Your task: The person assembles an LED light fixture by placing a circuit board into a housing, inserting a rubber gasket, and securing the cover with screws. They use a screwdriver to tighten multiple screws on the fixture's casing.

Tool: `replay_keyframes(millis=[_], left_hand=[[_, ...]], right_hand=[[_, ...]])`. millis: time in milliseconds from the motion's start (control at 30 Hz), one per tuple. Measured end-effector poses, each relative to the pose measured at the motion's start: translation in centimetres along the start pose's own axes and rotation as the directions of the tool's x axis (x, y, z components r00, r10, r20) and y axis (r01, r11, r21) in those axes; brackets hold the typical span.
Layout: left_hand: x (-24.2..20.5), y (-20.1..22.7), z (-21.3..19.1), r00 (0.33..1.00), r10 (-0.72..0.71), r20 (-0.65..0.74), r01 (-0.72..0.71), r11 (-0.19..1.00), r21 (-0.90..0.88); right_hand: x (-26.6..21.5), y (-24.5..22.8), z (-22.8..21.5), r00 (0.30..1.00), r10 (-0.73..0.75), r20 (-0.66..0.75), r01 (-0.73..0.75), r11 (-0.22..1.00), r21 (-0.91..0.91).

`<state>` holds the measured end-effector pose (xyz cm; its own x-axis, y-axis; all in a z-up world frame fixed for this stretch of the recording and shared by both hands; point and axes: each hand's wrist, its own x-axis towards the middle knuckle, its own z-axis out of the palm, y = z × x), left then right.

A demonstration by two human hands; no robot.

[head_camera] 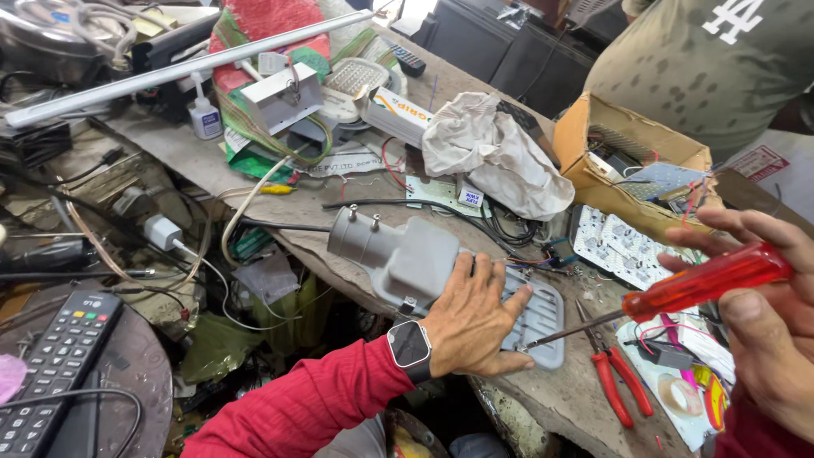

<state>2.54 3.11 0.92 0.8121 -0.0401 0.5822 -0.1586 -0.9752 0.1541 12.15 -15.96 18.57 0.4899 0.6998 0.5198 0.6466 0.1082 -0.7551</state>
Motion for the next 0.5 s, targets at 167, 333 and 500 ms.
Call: replay_keyframes(millis=[167, 333, 500], left_hand=[[0.4, 0.0, 0.2, 0.999, 0.004, -0.033, -0.004, 1.000, 0.028], [0.1, 0.0, -0.1, 1.000, -0.001, -0.023, 0.001, 1.000, 0.017], [0.5, 0.0, -0.2, 1.000, 0.001, -0.029, -0.001, 1.000, -0.004]], right_hand=[[-1.9, 2.2, -2.0, 0.978, 0.136, -0.157, -0.191, 0.886, -0.422], [-1.2, 2.2, -1.3, 0.981, 0.161, -0.112, -0.166, 0.986, -0.034], [0.0, 0.7, 0.6, 0.997, 0.031, -0.070, -0.053, 0.938, -0.343]])
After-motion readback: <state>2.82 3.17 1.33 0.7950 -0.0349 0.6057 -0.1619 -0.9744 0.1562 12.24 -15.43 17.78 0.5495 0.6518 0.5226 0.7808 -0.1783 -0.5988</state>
